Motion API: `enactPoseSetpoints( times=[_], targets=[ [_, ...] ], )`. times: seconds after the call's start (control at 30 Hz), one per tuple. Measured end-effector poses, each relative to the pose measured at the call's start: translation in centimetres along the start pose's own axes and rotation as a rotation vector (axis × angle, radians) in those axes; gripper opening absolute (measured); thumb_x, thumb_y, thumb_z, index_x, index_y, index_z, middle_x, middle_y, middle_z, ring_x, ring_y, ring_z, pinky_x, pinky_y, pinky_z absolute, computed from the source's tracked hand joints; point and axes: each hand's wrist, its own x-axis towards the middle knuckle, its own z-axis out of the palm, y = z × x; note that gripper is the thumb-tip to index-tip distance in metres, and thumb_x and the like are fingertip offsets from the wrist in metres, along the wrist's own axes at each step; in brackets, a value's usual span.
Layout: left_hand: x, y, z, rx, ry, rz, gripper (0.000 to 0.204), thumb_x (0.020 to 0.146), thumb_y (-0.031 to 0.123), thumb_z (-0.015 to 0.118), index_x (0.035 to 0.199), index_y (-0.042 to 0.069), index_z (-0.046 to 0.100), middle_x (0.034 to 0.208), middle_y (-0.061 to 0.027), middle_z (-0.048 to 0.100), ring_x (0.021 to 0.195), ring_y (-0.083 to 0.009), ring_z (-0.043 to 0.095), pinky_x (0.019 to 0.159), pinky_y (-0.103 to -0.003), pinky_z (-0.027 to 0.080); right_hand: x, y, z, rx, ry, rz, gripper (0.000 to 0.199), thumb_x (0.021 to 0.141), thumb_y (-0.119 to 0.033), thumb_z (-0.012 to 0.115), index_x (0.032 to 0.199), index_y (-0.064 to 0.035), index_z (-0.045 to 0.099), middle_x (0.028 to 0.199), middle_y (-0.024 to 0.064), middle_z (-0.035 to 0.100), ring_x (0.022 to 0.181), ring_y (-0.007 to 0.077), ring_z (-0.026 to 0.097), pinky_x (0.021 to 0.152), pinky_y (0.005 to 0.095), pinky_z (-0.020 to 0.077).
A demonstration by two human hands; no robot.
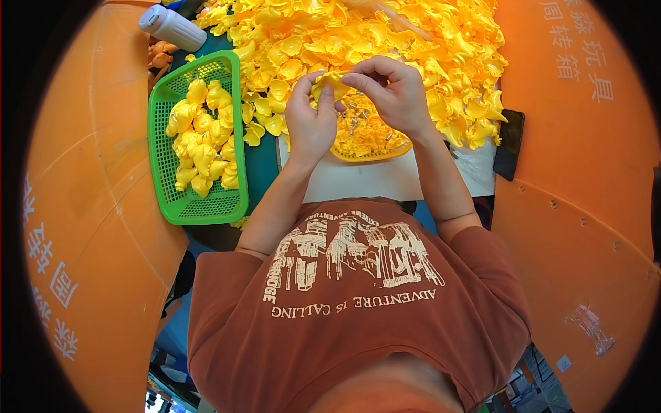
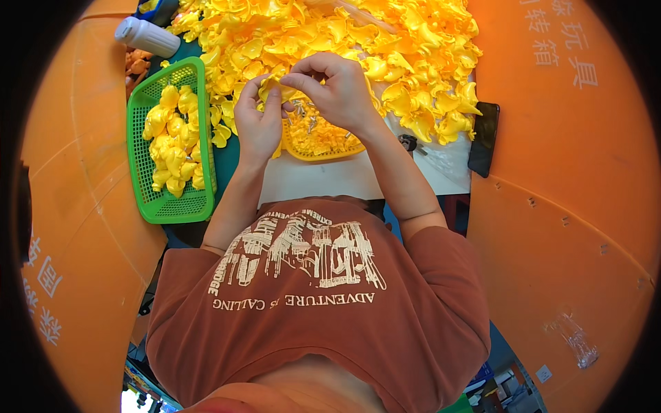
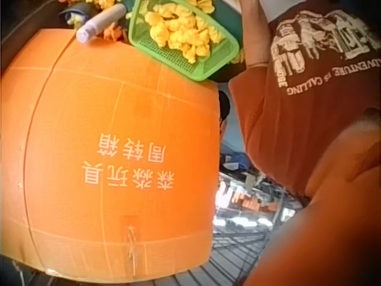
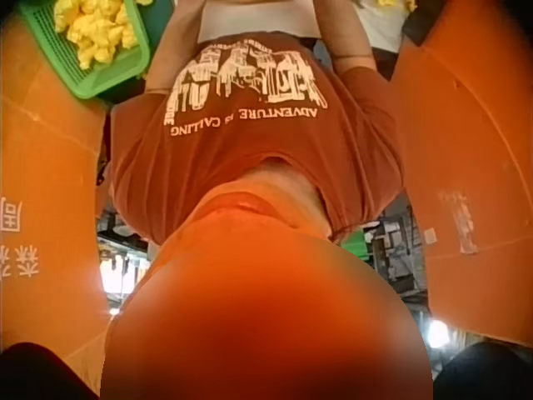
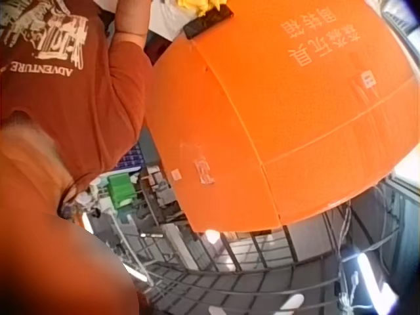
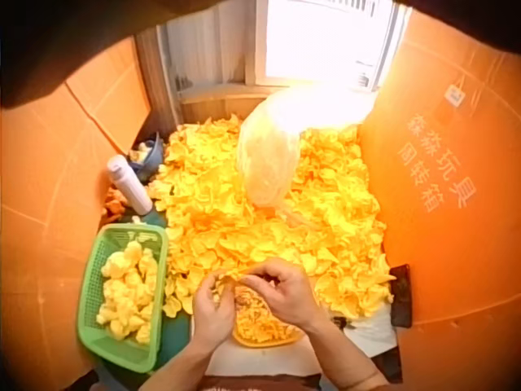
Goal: Manually assembling yellow rubber ducks by inserting parts together on a factory workbench.
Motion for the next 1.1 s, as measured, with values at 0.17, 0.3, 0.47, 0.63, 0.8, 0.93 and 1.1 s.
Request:
enactPoseSetpoints(
  times=[0.17, 0.3, 0.47, 0.63, 0.8, 0.93, 1.1],
  targets=[
    [-0.2, 0.2, -0.4, 0.044, 0.006, 0.012, 0.017, 0.087, 0.003, 0.049, 0.104, -0.002, 0.051, 0.079, -0.0079, 0.059, 0.057, -0.011, 0.06, 0.05, -0.022, 0.046, 0.2, -0.4, 0.3, -0.134, -0.013, -0.047, 0.01, 0.078, -0.009, 0.067, 0.081, 0.0007, 0.065, 0.069, 0.0035, 0.062, 0.061, 0.0061, 0.054, 0.054, 0.0196, 0.0415],
    [-0.4, 0.3, -0.7, 0.103, -0.039, 0.057, 0.018, 0.087, 0.003, 0.049, 0.105, -0.002, 0.051, 0.082, -0.0084, 0.058, 0.059, -0.0115, 0.06, 0.05, -0.022, 0.047, 0.5, -1.2, 0.9, -0.246, 0.018, -0.154, 0.01, 0.077, -0.009, 0.068, 0.081, -0.0003, 0.065, 0.068, 0.0044, 0.062, 0.06, 0.0077, 0.054, 0.054, 0.0206, 0.0423],
    [-0.8, -0.5, -1.4, -0.132, -0.016, -0.043, 0.019, 0.087, 0.003, 0.049, 0.105, -0.003, 0.051, 0.088, -0.0088, 0.057, 0.063, -0.0142, 0.061, 0.051, -0.023, 0.048, 2.4, -0.5, 2.1, -0.293, -0.095, -0.142, 0.013, 0.077, -0.012, 0.068, 0.08, 0.0002, 0.065, 0.068, 0.0052, 0.061, 0.059, 0.009, 0.054, 0.053, 0.0224, 0.0427],
    [-1.1, -2.5, -4.4, -0.48, -0.002, -0.463, 0.027, 0.087, 0.003, 0.05, 0.113, 0.002, 0.045, 0.089, -0.0064, 0.056, 0.062, -0.0132, 0.057, 0.051, -0.022, 0.043, 4.7, 1.3, 5.3, -0.21, -0.419, 0.162, 0.019, 0.08, -0.018, 0.066, 0.084, 0.0008, 0.065, 0.067, 0.0033, 0.061, 0.059, 0.0069, 0.052, 0.055, 0.0227, 0.0438],
    [-1.0, -3.3, -6.6, -0.619, 0.081, -0.461, 0.026, 0.088, 0.005, 0.049, 0.114, 0.006, 0.044, 0.089, -0.0045, 0.057, 0.066, -0.0132, 0.055, 0.057, -0.024, 0.041, 9.0, 5.6, 8.3, -0.213, -0.093, -0.004, 0.026, 0.079, -0.022, 0.067, 0.094, -0.0017, 0.065, 0.073, 0.0079, 0.065, 0.063, 0.0117, 0.059, 0.058, 0.0254, 0.047],
    [-0.7, -3.2, -6.9, -0.709, 0.102, -0.492, 0.027, 0.088, 0.015, 0.051, 0.114, 0.007, 0.045, 0.094, -0.0054, 0.057, 0.071, -0.0167, 0.055, 0.062, -0.027, 0.041, 11.9, 7.3, 10.4, -0.753, 0.004, -0.114, 0.029, 0.077, -0.029, 0.067, 0.092, -0.0046, 0.065, 0.073, 0.0178, 0.063, 0.071, 0.0279, 0.064, 0.063, 0.037, 0.0497],
    [0.2, -2.7, -6.8, -0.93, 0.065, -0.592, 0.034, 0.091, 0.033, 0.044, 0.115, 0.008, 0.046, 0.102, -0.0076, 0.058, 0.079, -0.0217, 0.058, 0.065, -0.03, 0.043, 12.1, 7.9, 9.4, -0.706, -0.157, 0.017, 0.024, 0.077, -0.019, 0.065, 0.094, -0.0024, 0.062, 0.07, 0.0128, 0.063, 0.063, 0.0208, 0.062, 0.057, 0.0311, 0.0481]
  ],
)
